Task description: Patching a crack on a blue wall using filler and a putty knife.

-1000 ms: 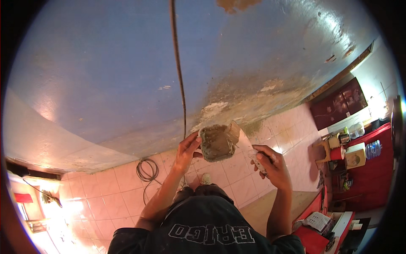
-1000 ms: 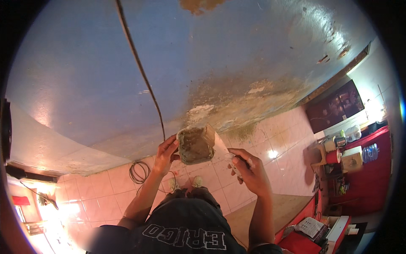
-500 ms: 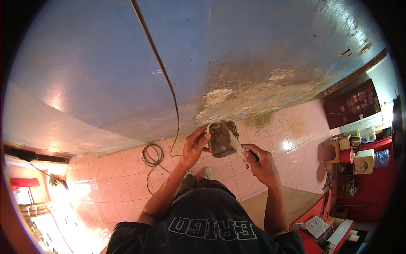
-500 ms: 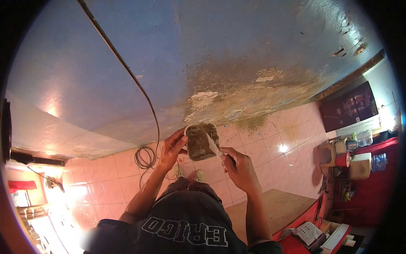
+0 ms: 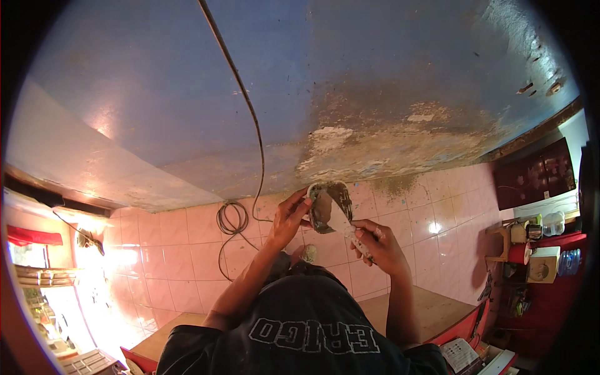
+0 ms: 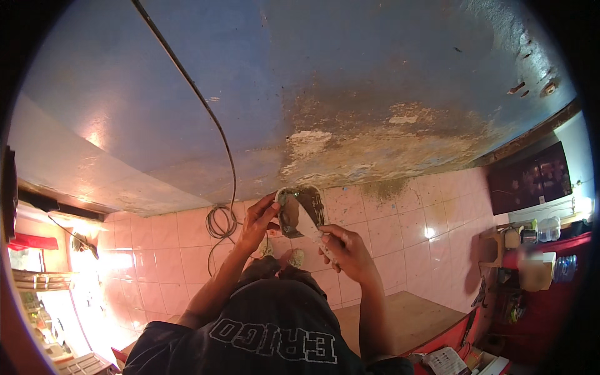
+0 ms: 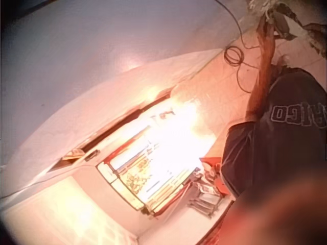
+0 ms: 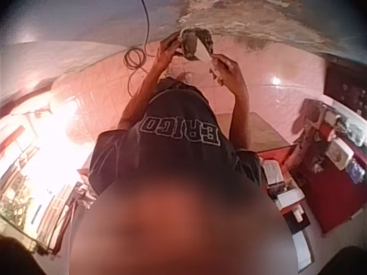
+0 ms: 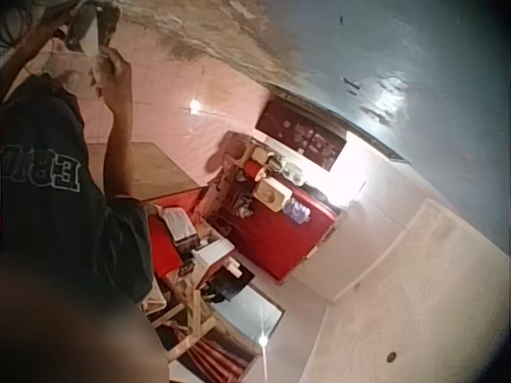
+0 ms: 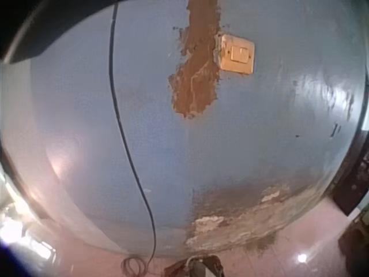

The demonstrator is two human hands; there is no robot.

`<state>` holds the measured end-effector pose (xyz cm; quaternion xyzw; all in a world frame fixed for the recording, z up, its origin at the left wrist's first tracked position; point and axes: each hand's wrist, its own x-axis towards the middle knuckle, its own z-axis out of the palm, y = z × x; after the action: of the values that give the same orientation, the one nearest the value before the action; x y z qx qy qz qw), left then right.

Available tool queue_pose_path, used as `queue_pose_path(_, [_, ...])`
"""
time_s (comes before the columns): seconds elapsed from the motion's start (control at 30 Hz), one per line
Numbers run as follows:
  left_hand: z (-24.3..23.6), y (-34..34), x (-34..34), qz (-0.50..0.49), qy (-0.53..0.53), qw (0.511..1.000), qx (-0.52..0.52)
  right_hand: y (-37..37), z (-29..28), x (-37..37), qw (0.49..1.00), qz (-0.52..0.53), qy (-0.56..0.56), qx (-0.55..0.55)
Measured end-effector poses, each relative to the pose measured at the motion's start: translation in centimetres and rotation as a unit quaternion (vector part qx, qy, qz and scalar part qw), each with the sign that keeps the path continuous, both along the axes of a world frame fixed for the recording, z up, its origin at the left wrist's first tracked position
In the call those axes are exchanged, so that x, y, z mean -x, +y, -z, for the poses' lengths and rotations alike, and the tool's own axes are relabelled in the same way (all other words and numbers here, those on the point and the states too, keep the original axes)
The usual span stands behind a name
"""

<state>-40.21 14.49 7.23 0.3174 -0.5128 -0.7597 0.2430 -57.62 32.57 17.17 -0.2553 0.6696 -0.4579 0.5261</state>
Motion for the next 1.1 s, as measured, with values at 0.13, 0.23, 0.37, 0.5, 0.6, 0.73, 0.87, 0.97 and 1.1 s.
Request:
queue_pose_path(0.13, [-0.9, -0.3, 0.3, -0.012, -0.018, 1.0, -0.013, 0.9, 2.7, 1.9, 0.984, 0.03, -0.171, 0.036])
queue_pose_path(0.23, [-0.8, -1.3, 0.3, -0.012, 0.005, 0.999, -0.053, 1.4, 2.9, 2.0, 0.963, 0.064, -0.249, 0.077])
queue_pose_path(0.37, [-0.9, -2.9, -0.3, -0.016, -0.013, 0.997, -0.072, 0.6, 0.3, 0.9, 0.961, 0.112, -0.228, 0.109])
queue_pose_path(0.5, [0.0, -4.8, -0.2, 0.024, 0.023, 0.994, -0.108, -3.9, -3.6, 0.2, 0.942, 0.133, -0.189, 0.241])
queue_pose_path(0.6, [-0.7, -6.1, -0.7, 0.038, 0.043, 0.992, -0.108, -8.9, -9.9, -0.6, 0.905, 0.116, -0.116, 0.392])
queue_pose_path(0.73, [-0.5, -8.6, -1.9, 0.068, 0.032, 0.992, -0.104, -18.0, -18.4, -1.7, 0.788, 0.214, 0.272, 0.51])
queue_pose_path(0.87, [-1.2, -10.5, -2.3, 0.092, 0.032, 0.989, -0.112, -26.4, -22.7, -0.4, 0.574, 0.307, 0.546, 0.528])
queue_pose_path(0.97, [-2.0, -12.0, -3.2, 0.102, -0.005, 0.982, -0.156, -31.6, -24.3, 0.7, 0.484, 0.365, 0.604, 0.517])
queue_pose_path(1.1, [-2.3, -13.1, -3.8, 0.123, -0.054, 0.982, -0.136, -34.8, -25.1, 2.2, 0.433, 0.41, 0.638, 0.487])
